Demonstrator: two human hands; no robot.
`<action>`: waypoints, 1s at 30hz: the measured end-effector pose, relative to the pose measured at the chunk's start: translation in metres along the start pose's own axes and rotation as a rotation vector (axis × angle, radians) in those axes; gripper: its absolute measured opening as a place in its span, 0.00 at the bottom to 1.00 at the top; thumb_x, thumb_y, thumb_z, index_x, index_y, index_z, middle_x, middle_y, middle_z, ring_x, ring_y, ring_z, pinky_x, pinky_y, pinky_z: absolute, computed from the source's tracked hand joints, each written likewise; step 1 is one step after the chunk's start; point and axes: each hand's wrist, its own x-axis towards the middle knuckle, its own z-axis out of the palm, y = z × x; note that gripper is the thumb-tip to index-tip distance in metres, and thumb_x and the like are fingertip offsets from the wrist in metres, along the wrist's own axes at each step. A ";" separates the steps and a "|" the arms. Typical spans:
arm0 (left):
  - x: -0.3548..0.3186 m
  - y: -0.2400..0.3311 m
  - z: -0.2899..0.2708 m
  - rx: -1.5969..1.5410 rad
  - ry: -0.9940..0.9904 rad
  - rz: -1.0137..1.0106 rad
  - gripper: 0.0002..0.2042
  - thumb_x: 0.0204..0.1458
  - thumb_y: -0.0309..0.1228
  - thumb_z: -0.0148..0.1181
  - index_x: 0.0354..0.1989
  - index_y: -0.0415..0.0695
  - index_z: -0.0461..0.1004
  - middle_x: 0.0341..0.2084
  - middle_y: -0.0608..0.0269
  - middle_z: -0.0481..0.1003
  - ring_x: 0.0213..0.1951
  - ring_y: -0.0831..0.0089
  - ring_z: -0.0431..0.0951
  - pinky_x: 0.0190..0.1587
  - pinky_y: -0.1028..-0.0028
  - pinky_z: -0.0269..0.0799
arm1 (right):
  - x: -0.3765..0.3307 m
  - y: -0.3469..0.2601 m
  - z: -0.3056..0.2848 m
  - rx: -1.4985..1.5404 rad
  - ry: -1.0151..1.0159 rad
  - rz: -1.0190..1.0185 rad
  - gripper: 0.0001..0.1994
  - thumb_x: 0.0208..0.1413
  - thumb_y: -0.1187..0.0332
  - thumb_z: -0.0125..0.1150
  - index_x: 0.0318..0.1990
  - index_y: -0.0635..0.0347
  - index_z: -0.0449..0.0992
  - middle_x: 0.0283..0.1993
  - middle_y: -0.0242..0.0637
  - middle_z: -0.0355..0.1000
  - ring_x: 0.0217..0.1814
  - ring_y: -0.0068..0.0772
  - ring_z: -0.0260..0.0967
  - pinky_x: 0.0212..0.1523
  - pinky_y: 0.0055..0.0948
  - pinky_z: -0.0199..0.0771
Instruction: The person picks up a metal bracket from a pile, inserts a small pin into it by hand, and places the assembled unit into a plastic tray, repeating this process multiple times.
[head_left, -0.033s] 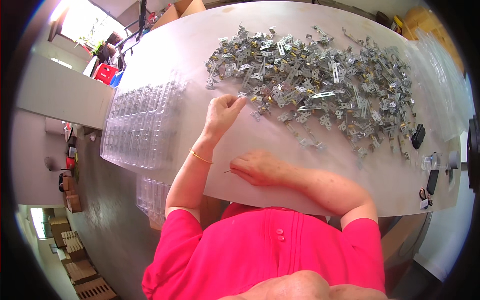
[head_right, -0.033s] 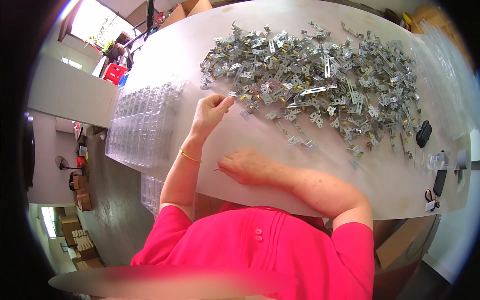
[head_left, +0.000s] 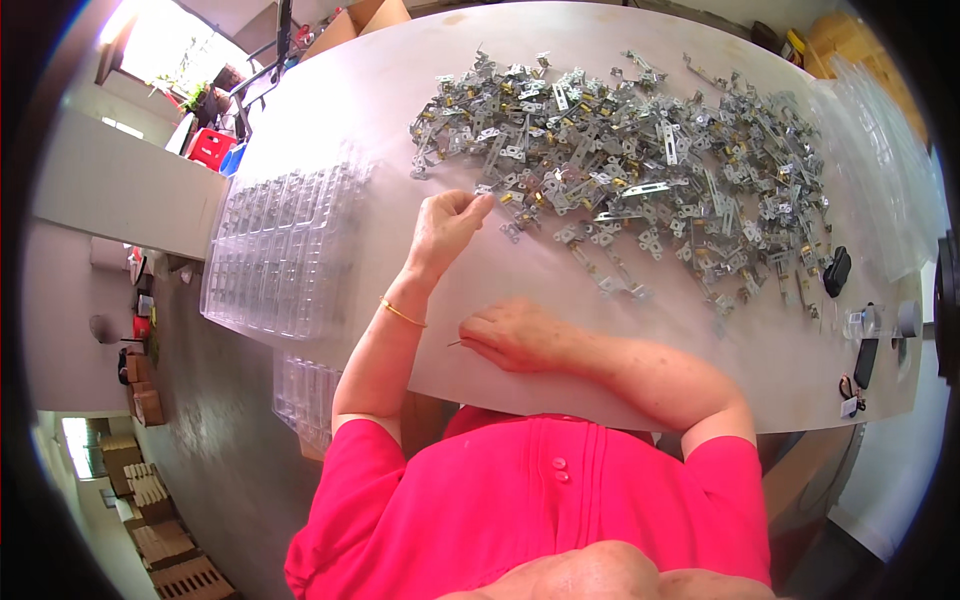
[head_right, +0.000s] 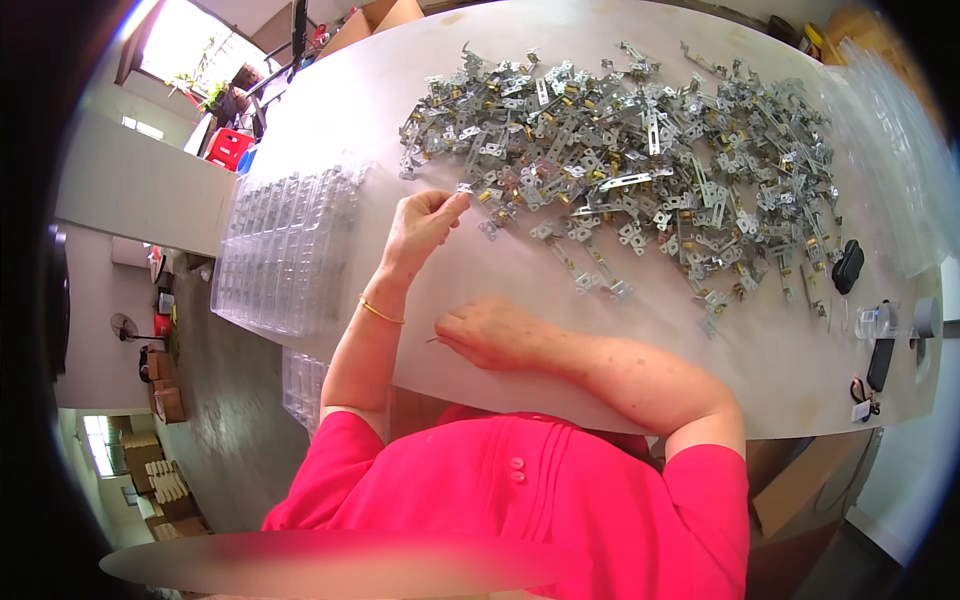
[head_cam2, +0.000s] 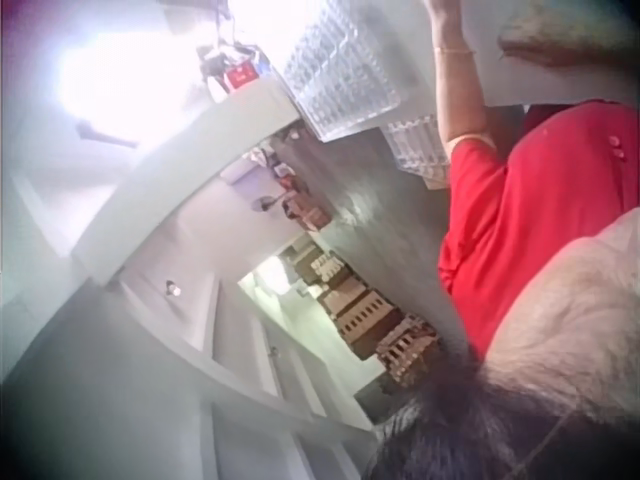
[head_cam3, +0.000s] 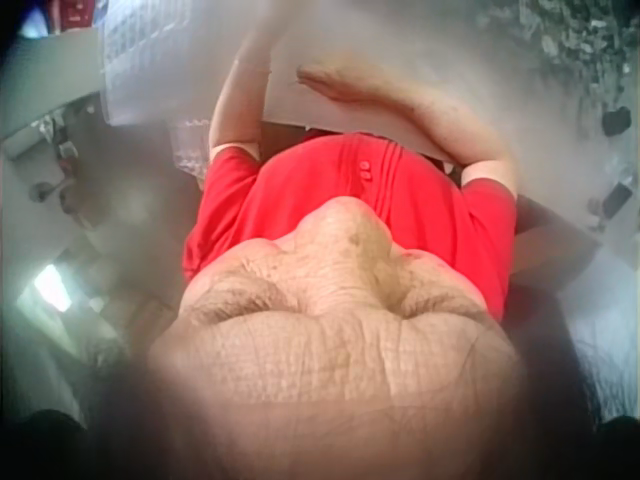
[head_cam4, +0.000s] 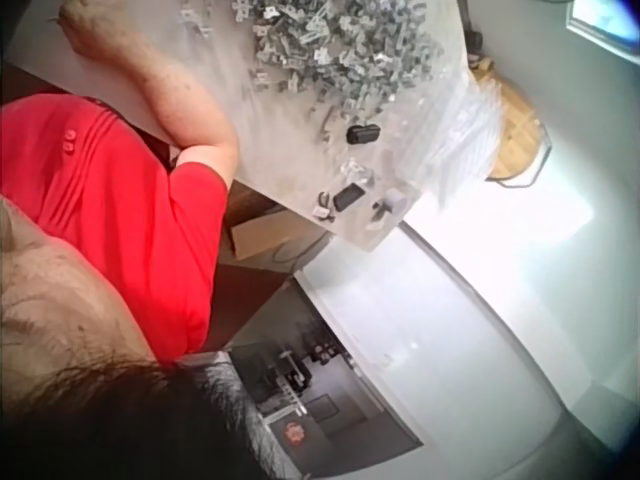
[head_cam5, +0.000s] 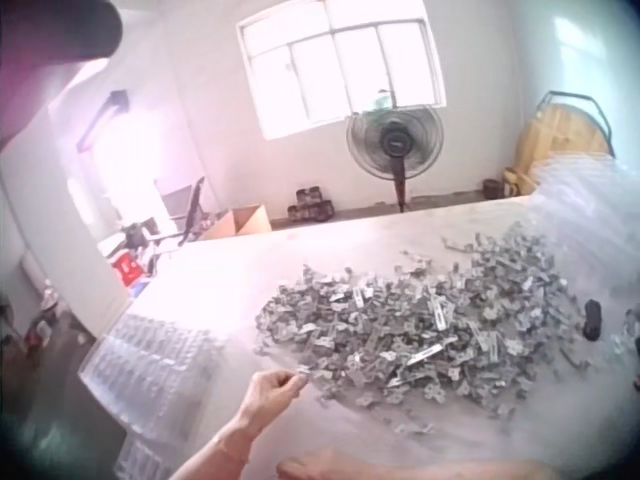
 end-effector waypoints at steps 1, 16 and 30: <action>0.003 0.001 0.003 -0.097 -0.079 -0.163 0.19 0.59 0.42 0.67 0.38 0.33 0.81 0.23 0.67 0.75 0.18 0.84 0.65 0.20 0.78 0.59 | -0.001 0.000 0.000 -0.009 -0.007 0.000 0.08 0.63 0.64 0.57 0.35 0.59 0.71 0.32 0.44 0.74 0.34 0.52 0.74 0.37 0.47 0.75; 0.013 -0.007 0.014 -0.491 -0.233 -0.317 0.16 0.62 0.39 0.65 0.37 0.34 0.79 0.21 0.64 0.74 0.13 0.85 0.64 0.15 0.81 0.53 | -0.002 0.004 0.006 0.011 0.092 -0.021 0.06 0.58 0.68 0.60 0.32 0.58 0.71 0.28 0.43 0.73 0.31 0.51 0.75 0.32 0.46 0.76; 0.001 0.000 -0.001 -0.507 -0.240 -0.164 0.12 0.64 0.36 0.61 0.36 0.38 0.77 0.25 0.65 0.75 0.21 0.83 0.69 0.25 0.80 0.63 | -0.001 0.003 0.000 0.015 0.086 -0.042 0.06 0.57 0.69 0.60 0.32 0.58 0.70 0.27 0.42 0.72 0.28 0.50 0.74 0.30 0.47 0.74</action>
